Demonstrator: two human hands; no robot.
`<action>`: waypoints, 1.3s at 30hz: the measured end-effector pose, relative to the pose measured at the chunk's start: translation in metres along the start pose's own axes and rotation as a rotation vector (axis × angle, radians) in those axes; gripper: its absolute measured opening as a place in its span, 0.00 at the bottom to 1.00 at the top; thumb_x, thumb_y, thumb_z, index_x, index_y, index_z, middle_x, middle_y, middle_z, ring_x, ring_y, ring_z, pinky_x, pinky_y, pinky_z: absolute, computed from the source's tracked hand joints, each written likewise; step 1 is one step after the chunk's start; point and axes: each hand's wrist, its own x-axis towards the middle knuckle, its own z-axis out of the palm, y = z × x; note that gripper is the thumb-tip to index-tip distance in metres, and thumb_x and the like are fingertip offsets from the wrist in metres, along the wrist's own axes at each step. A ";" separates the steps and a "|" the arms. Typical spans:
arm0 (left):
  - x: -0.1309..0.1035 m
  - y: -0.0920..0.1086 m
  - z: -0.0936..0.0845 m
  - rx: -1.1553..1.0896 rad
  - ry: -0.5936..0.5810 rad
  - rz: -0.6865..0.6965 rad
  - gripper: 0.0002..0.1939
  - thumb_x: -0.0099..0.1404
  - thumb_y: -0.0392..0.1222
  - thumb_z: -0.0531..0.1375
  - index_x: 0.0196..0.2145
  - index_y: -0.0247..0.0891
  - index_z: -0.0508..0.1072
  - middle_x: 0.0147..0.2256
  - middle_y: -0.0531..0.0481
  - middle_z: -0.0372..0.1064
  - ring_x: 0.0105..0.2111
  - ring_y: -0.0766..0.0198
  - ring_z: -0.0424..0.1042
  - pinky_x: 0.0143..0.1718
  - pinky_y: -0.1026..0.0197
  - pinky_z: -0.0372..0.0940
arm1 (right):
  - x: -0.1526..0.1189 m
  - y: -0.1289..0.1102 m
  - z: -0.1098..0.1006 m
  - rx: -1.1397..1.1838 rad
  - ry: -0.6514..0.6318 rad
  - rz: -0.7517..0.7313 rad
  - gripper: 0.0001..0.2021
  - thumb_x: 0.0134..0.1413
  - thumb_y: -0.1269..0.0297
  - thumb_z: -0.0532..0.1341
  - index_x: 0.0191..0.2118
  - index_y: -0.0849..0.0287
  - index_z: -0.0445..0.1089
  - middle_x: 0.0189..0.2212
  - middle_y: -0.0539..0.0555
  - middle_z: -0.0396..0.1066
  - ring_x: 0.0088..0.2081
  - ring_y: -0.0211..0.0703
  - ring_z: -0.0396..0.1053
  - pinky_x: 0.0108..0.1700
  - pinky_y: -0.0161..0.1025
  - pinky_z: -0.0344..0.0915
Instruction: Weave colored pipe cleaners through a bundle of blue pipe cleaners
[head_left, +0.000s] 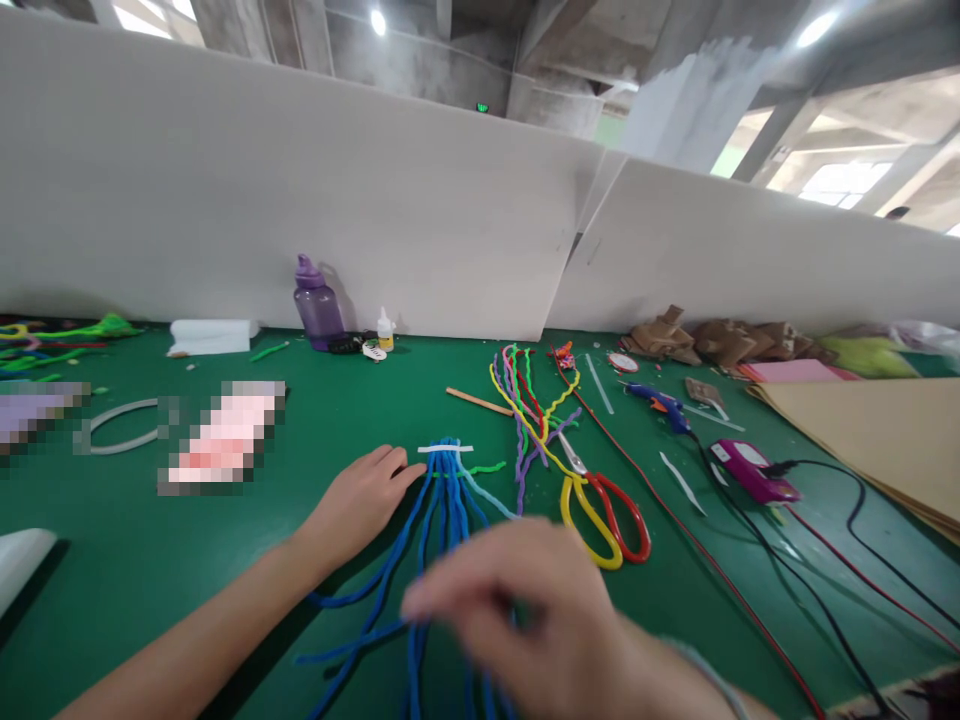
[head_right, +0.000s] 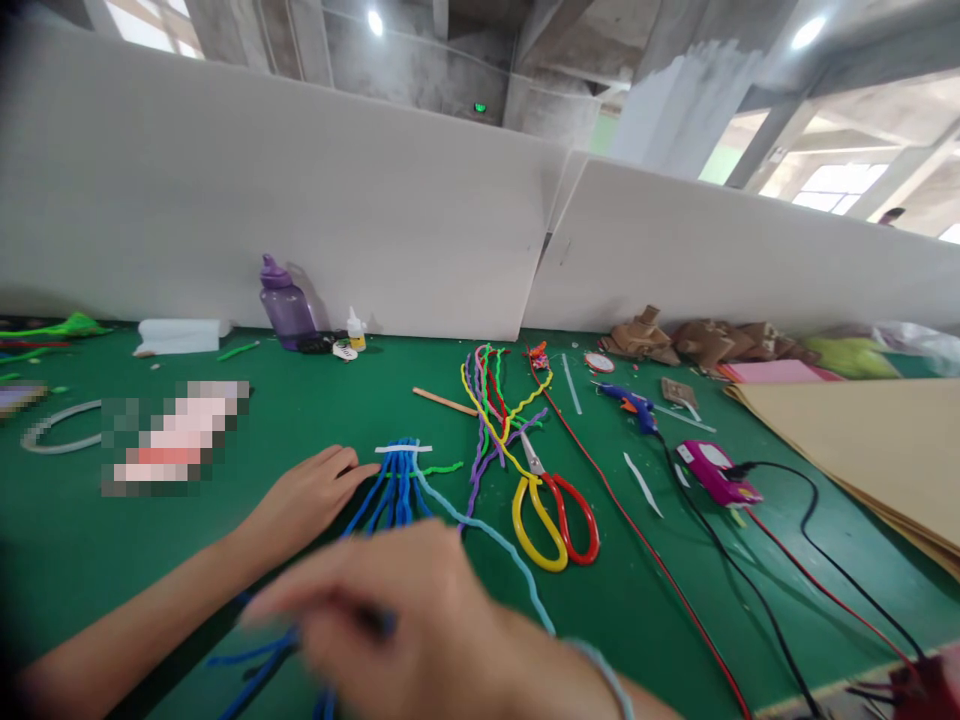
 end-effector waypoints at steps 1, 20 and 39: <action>0.000 0.000 0.000 -0.008 0.002 -0.005 0.15 0.67 0.30 0.49 0.47 0.38 0.70 0.35 0.47 0.63 0.37 0.59 0.63 0.38 0.58 0.63 | 0.010 0.017 -0.001 0.025 -0.013 0.048 0.11 0.62 0.63 0.53 0.41 0.45 0.73 0.35 0.45 0.75 0.32 0.35 0.71 0.31 0.32 0.67; 0.003 0.001 -0.001 -0.100 0.071 0.093 0.14 0.69 0.31 0.47 0.48 0.34 0.68 0.40 0.44 0.66 0.43 0.57 0.64 0.44 0.52 0.65 | 0.014 0.149 0.041 -0.172 -0.276 0.119 0.06 0.57 0.70 0.59 0.33 0.57 0.73 0.35 0.51 0.69 0.41 0.39 0.65 0.44 0.35 0.62; 0.003 0.004 -0.003 -0.009 -0.009 0.064 0.13 0.66 0.28 0.50 0.46 0.32 0.68 0.36 0.45 0.64 0.37 0.57 0.63 0.39 0.54 0.65 | 0.012 0.147 0.047 -0.250 -0.364 0.115 0.13 0.63 0.68 0.52 0.50 0.52 0.67 0.38 0.52 0.67 0.43 0.39 0.66 0.44 0.34 0.61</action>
